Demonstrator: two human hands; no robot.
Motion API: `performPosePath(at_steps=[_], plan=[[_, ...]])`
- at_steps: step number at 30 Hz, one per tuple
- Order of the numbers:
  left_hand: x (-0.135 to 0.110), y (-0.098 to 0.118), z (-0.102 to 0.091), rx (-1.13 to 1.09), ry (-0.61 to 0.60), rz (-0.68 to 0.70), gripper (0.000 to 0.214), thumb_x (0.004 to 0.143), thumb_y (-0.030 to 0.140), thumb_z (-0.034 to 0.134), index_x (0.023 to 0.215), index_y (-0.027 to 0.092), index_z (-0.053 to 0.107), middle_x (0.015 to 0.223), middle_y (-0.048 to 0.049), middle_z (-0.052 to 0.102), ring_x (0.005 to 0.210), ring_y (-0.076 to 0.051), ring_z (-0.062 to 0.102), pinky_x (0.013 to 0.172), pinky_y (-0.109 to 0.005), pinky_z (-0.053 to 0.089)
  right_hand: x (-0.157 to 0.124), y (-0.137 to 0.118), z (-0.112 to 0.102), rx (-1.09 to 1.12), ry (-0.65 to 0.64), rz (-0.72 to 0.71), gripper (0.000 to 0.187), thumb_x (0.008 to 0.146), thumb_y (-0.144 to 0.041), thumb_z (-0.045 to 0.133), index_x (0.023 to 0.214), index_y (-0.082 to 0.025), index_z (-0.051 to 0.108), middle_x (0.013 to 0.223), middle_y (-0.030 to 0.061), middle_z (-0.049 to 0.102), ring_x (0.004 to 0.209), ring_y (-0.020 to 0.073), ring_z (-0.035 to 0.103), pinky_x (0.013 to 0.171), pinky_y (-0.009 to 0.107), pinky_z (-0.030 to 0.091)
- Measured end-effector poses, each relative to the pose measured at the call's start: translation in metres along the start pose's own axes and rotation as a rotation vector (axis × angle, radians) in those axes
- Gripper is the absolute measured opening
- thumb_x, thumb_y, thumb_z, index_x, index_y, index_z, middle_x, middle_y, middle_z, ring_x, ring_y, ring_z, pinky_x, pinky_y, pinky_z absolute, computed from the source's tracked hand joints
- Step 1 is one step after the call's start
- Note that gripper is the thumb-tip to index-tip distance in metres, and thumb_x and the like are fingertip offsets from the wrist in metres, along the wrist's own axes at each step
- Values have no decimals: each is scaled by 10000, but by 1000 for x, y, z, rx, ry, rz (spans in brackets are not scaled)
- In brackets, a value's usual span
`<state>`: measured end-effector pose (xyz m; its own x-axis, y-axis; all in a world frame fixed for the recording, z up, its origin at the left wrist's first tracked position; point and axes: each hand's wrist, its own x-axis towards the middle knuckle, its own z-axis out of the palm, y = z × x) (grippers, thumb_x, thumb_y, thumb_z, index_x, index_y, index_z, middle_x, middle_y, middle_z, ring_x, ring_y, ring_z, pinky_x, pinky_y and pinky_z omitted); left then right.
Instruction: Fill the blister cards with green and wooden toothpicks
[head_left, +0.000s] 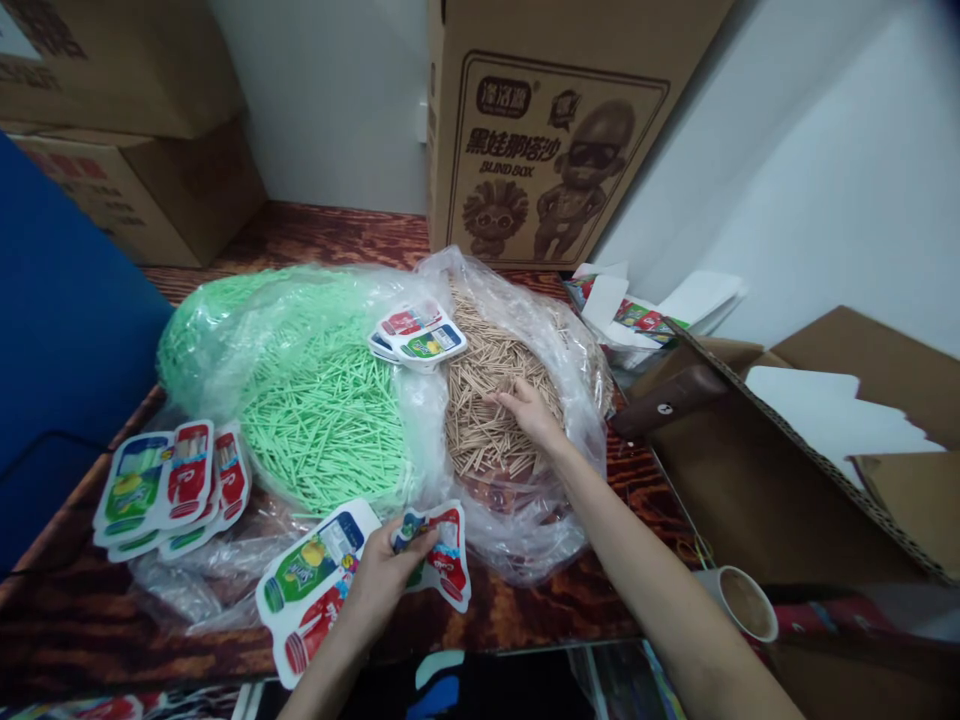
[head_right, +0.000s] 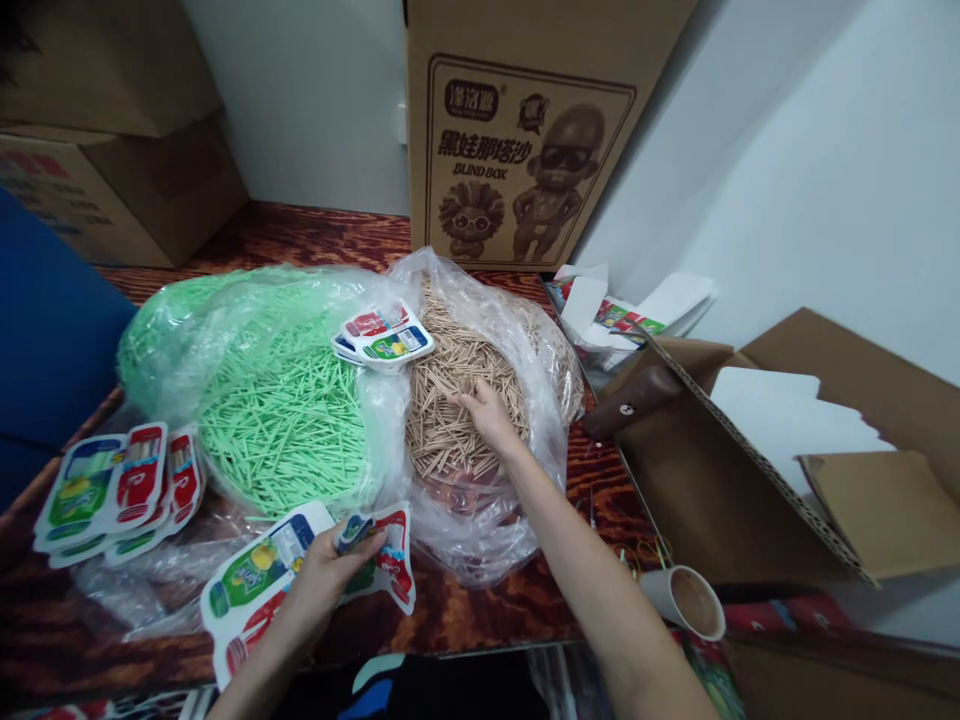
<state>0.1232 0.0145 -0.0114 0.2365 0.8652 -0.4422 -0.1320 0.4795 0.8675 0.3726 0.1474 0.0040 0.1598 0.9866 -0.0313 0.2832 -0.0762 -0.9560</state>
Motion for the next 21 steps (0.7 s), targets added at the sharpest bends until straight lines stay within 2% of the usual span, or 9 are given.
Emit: performPosePath(at_steps=[5, 13, 17, 21], plan=[[-2, 1, 2, -26, -15, -44, 273, 656, 382, 772, 733, 142, 666, 656, 9, 649, 588, -123, 556, 570, -218, 441, 3, -7, -6, 96, 125, -122, 164, 734, -311, 534, 860, -206, 525, 779, 13, 667, 801, 198, 635, 799, 338, 472], [1, -7, 1, 14, 5, -47, 320, 657, 414, 766, 688, 142, 600, 605, 26, 597, 550, -107, 516, 548, -217, 419, 2, -8, -8, 124, 151, -198, 107, 768, -285, 540, 793, -184, 564, 799, 35, 688, 873, 196, 615, 911, 370, 431], [1, -7, 1, 8, -1, -60, 314, 665, 407, 761, 713, 142, 601, 625, 17, 608, 573, -120, 536, 559, -227, 430, -7, -7, -4, 358, 165, -92, 131, 764, -300, 582, 827, -201, 524, 650, -29, 625, 651, 151, 603, 746, 315, 480], [1, -6, 0, -5, 0, -63, 304, 668, 396, 760, 732, 137, 615, 659, 9, 625, 588, -124, 552, 585, -235, 445, -34, -2, 3, 626, 39, 99, 205, 717, -310, 670, 844, -206, 546, 620, -56, 571, 554, 124, 567, 631, 284, 489]])
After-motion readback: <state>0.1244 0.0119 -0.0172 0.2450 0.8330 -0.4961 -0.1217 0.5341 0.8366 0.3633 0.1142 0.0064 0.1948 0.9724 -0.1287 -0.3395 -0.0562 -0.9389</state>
